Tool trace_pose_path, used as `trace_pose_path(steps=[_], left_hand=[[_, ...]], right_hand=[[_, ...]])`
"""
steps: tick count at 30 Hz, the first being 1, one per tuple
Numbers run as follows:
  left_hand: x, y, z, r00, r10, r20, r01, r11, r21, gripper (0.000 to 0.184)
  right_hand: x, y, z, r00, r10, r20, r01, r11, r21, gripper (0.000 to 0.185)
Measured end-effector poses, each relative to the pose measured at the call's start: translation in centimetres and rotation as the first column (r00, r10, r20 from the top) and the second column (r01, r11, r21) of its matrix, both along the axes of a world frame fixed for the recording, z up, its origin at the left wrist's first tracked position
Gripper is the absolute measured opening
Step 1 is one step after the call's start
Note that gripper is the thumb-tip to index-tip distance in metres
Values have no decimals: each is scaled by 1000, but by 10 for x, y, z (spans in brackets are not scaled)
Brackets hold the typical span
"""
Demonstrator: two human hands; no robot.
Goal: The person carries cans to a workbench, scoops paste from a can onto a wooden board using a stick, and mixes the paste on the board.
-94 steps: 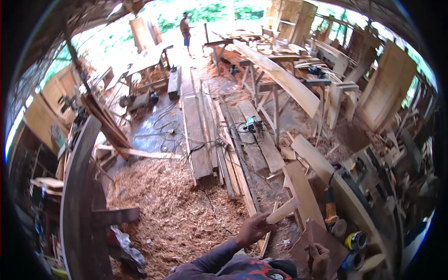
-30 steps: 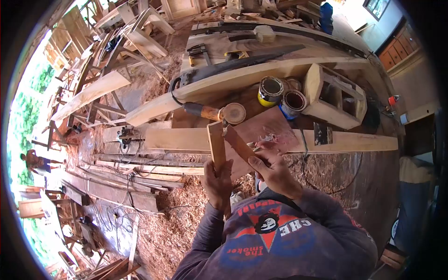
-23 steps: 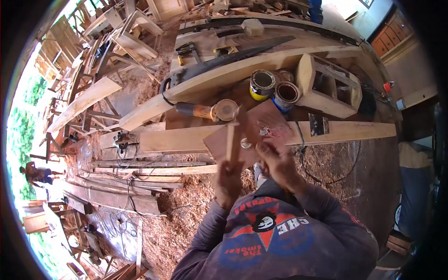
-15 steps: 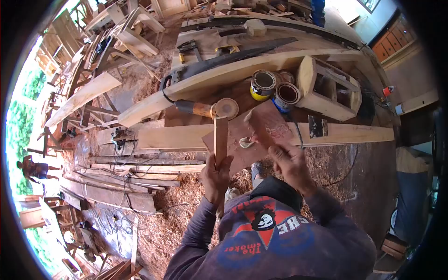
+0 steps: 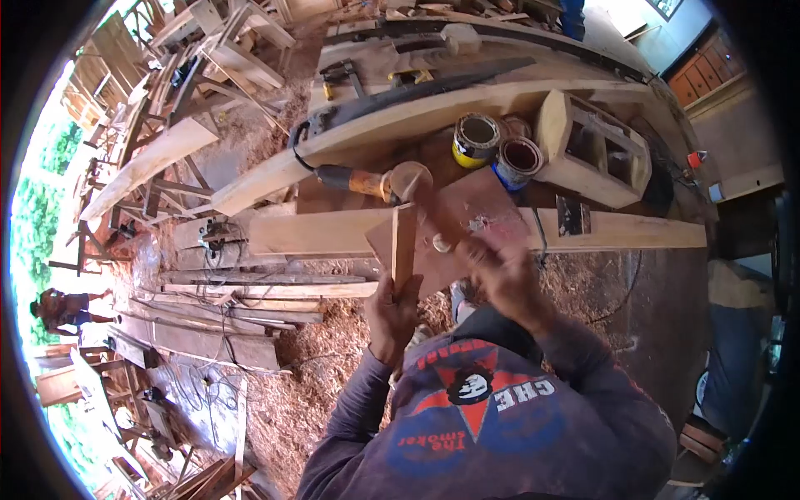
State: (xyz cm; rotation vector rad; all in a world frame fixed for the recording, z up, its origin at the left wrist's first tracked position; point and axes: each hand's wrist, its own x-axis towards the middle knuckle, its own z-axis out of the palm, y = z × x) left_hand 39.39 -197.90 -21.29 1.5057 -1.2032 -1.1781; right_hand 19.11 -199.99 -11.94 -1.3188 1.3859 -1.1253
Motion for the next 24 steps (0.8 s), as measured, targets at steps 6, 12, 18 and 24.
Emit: trace_pose_path(steps=[6, 12, 18, 24], left_hand=[[104, 9, -84, 968, 209, 138, -207, 978, -27, 18], [215, 70, -189, 888, 179, 423, -306, 918, 252, 39], [267, 152, -292, 869, 18, 494, -289, 828, 480, 48], [306, 257, -343, 914, -145, 378, -172, 707, 686, 61]], right_hand=[[-84, -14, 10, 946, 28, -323, 40, 979, 200, 29], [-158, 3, -110, 549, 245, -799, -158, 969, 190, 26], [-203, -48, -94, 609, 440, -660, 20, 823, 568, 43], [-217, -105, -90, 517, 635, -574, -71, 700, 710, 45]])
